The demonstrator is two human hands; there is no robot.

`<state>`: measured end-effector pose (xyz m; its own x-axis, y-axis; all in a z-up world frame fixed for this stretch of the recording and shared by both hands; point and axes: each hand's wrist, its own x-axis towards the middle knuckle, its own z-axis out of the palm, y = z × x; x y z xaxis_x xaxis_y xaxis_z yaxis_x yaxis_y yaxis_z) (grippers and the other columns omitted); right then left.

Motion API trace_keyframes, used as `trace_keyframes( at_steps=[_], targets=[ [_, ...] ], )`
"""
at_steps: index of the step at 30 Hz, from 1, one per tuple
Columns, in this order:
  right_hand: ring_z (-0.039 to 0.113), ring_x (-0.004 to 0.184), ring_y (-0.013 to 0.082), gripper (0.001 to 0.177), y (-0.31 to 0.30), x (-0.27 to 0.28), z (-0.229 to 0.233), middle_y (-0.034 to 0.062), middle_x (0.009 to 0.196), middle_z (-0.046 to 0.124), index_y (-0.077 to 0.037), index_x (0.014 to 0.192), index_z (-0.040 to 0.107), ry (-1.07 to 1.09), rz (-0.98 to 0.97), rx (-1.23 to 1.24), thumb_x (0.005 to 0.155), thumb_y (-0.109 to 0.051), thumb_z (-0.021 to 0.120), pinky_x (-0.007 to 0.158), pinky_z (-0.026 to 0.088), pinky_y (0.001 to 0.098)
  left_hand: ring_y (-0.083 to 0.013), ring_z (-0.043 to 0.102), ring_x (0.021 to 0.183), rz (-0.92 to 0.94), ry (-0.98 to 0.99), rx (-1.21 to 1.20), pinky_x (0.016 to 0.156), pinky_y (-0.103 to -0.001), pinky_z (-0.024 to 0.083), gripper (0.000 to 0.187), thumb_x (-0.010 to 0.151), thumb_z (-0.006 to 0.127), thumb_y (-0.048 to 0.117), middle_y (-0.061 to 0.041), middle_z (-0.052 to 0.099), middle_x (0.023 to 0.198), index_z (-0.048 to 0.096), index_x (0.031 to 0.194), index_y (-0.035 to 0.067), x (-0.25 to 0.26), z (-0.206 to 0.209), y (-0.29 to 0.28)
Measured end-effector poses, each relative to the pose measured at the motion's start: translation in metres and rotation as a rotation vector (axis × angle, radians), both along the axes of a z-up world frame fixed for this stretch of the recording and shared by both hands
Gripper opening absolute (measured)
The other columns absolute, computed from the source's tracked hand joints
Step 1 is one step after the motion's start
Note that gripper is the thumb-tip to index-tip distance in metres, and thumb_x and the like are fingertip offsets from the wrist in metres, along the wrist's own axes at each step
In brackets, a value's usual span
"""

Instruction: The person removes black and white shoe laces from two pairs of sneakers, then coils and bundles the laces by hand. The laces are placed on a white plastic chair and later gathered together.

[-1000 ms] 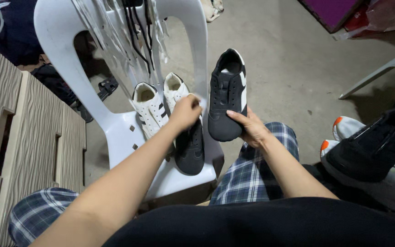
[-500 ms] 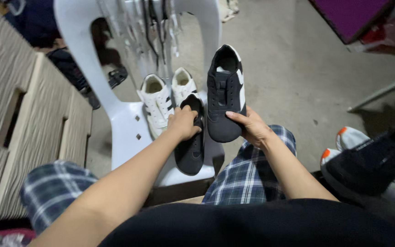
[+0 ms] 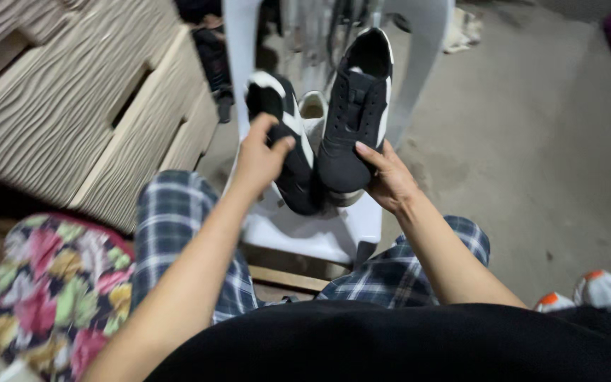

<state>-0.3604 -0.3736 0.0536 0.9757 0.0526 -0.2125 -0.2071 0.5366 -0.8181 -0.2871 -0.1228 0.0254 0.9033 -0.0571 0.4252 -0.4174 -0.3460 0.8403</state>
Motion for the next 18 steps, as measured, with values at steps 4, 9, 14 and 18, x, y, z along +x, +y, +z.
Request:
trace_keyframes(
  at_steps=[4,9,14,18],
  targets=[
    [0.059,0.127,0.0229,0.067,0.046,0.018,0.009,0.0063,0.140,0.060,-0.016,0.150,0.043,-0.040,0.159,0.087,0.090,-0.015,0.072,0.109,0.049,0.0429,-0.0264,0.066,0.091,0.145,-0.152,0.105,0.079,-0.038,0.054,0.043,0.078,0.088,0.013,-0.012,0.067,0.103,0.064,0.113,0.008,0.006,0.041,0.070],
    [0.062,0.124,0.0248,0.067,0.120,0.037,0.016,0.0118,0.136,0.060,-0.005,0.147,0.038,0.032,0.310,0.157,0.092,-0.007,0.075,0.113,0.049,0.0407,-0.0211,0.064,0.088,0.213,-0.133,0.246,0.075,-0.034,0.053,0.038,0.082,0.088,0.013,-0.011,0.066,0.104,0.066,0.112,0.006,-0.006,0.085,0.170],
    [0.063,0.114,0.0241,0.072,0.208,0.028,0.019,0.0115,0.133,0.063,-0.019,0.145,0.036,0.182,0.468,0.128,0.087,-0.006,0.076,0.088,0.048,0.0393,-0.0182,0.065,0.093,0.178,0.018,0.312,0.081,-0.032,0.052,0.038,0.086,0.085,0.016,-0.009,0.069,0.102,0.066,0.116,0.005,-0.033,0.113,0.259],
    [0.067,0.112,0.0207,0.070,0.277,0.017,0.013,0.0083,0.128,0.064,-0.018,0.140,0.043,0.134,0.544,0.202,0.080,-0.006,0.078,0.087,0.063,0.0352,-0.0204,0.065,0.096,0.139,0.108,0.472,0.082,-0.036,0.052,0.038,0.081,0.083,0.012,-0.010,0.069,0.104,0.068,0.115,0.005,-0.050,0.129,0.319]
  ],
)
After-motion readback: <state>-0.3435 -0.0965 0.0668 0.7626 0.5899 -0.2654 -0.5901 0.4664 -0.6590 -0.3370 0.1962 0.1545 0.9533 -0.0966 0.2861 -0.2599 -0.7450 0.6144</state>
